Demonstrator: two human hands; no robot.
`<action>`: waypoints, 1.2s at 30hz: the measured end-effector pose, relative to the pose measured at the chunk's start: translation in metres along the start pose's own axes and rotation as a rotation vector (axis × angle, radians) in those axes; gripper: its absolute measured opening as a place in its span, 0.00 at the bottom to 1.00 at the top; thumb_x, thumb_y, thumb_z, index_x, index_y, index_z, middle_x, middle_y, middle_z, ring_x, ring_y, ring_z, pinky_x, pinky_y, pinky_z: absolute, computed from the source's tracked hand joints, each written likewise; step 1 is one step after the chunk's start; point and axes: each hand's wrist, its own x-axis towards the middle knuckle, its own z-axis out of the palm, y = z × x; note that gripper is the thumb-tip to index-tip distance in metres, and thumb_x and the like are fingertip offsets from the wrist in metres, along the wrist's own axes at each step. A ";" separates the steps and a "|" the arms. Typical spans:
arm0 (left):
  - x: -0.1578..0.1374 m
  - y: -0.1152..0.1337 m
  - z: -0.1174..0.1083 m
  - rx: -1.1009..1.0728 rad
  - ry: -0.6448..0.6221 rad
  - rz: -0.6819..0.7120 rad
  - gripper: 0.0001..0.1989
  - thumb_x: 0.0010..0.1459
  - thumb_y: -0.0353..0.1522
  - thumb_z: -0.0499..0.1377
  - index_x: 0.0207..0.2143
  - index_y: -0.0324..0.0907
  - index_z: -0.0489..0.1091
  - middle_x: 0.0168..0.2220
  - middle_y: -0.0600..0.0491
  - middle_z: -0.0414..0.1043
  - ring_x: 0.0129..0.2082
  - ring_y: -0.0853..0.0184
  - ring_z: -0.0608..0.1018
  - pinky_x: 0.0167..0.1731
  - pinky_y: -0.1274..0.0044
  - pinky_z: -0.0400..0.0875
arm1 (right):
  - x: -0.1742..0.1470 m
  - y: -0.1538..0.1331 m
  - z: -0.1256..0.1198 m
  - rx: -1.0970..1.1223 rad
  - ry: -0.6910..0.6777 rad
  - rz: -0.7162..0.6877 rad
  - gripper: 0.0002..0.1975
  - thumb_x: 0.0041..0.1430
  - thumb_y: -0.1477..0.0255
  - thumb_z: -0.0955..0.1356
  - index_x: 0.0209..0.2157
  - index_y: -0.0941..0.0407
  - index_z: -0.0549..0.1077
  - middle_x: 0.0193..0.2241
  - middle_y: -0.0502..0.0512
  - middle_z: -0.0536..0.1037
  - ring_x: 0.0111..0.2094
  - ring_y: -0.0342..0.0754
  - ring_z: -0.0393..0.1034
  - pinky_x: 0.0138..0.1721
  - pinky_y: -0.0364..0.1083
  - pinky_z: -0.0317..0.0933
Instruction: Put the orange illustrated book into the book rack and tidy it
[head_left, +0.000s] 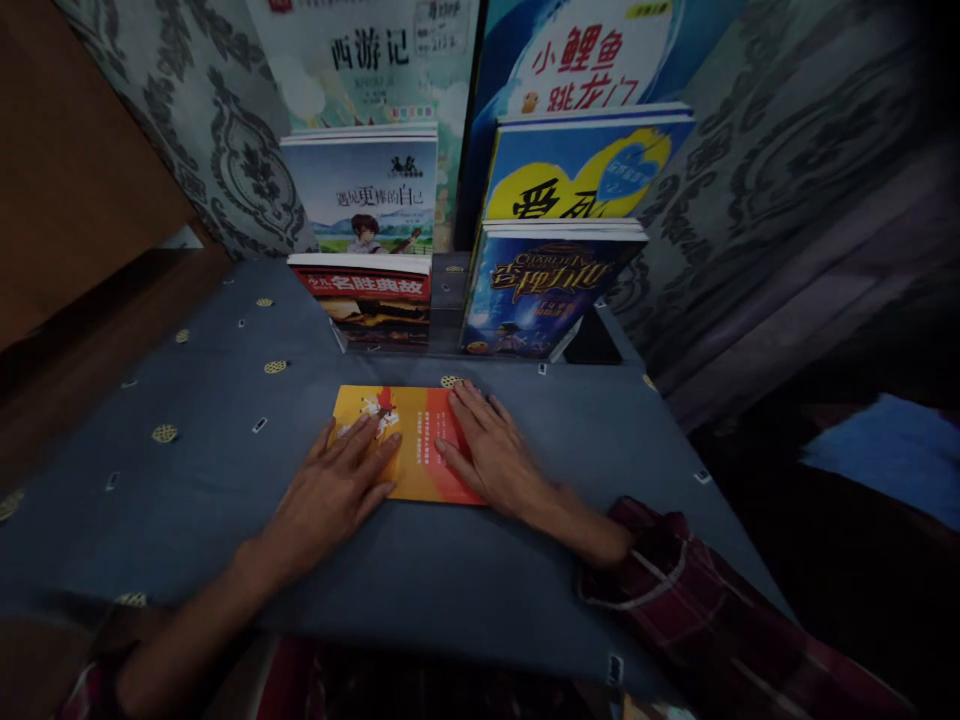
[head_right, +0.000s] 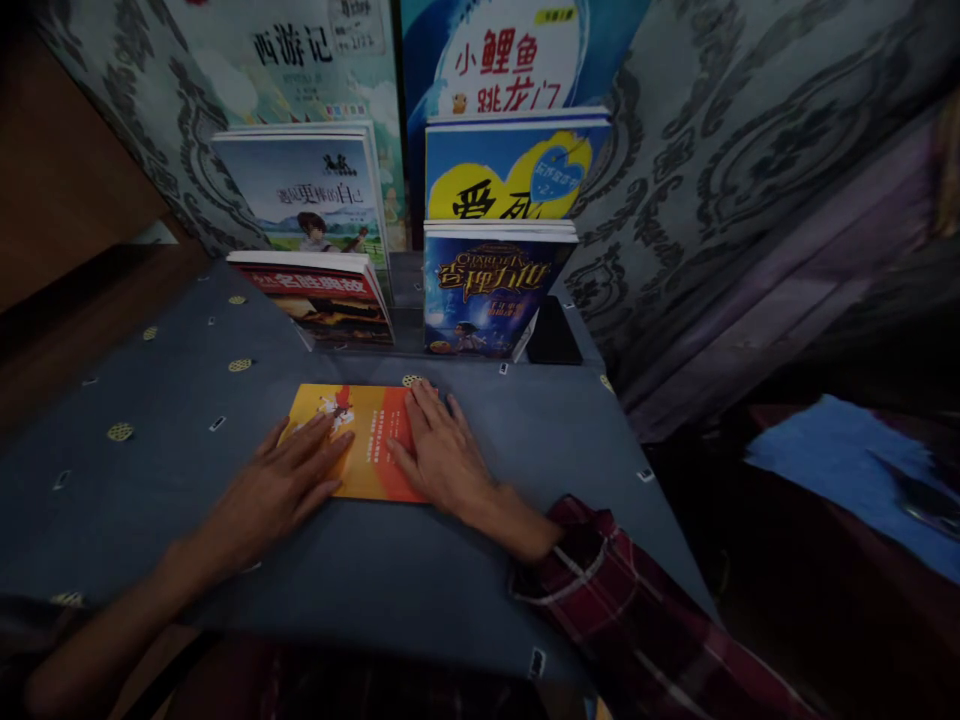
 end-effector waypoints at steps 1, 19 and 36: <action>-0.004 0.004 0.000 0.001 0.007 0.009 0.25 0.72 0.42 0.47 0.66 0.46 0.60 0.67 0.43 0.62 0.68 0.55 0.64 0.66 0.54 0.57 | 0.000 0.000 -0.001 -0.005 -0.001 -0.002 0.33 0.69 0.59 0.60 0.68 0.64 0.59 0.69 0.70 0.58 0.71 0.60 0.50 0.68 0.65 0.50; -0.007 0.018 0.014 0.075 0.023 0.056 0.27 0.72 0.42 0.47 0.67 0.38 0.56 0.68 0.39 0.59 0.70 0.55 0.61 0.67 0.56 0.56 | -0.001 0.005 -0.011 0.012 -0.027 -0.024 0.28 0.69 0.63 0.61 0.65 0.62 0.64 0.68 0.69 0.61 0.70 0.60 0.53 0.67 0.67 0.50; -0.035 -0.023 -0.025 -0.335 0.342 -0.219 0.13 0.69 0.30 0.49 0.48 0.43 0.72 0.40 0.52 0.79 0.38 0.66 0.81 0.39 0.75 0.75 | -0.005 -0.039 -0.020 0.078 -0.182 -0.533 0.21 0.70 0.74 0.59 0.60 0.60 0.69 0.63 0.62 0.71 0.68 0.52 0.59 0.70 0.62 0.49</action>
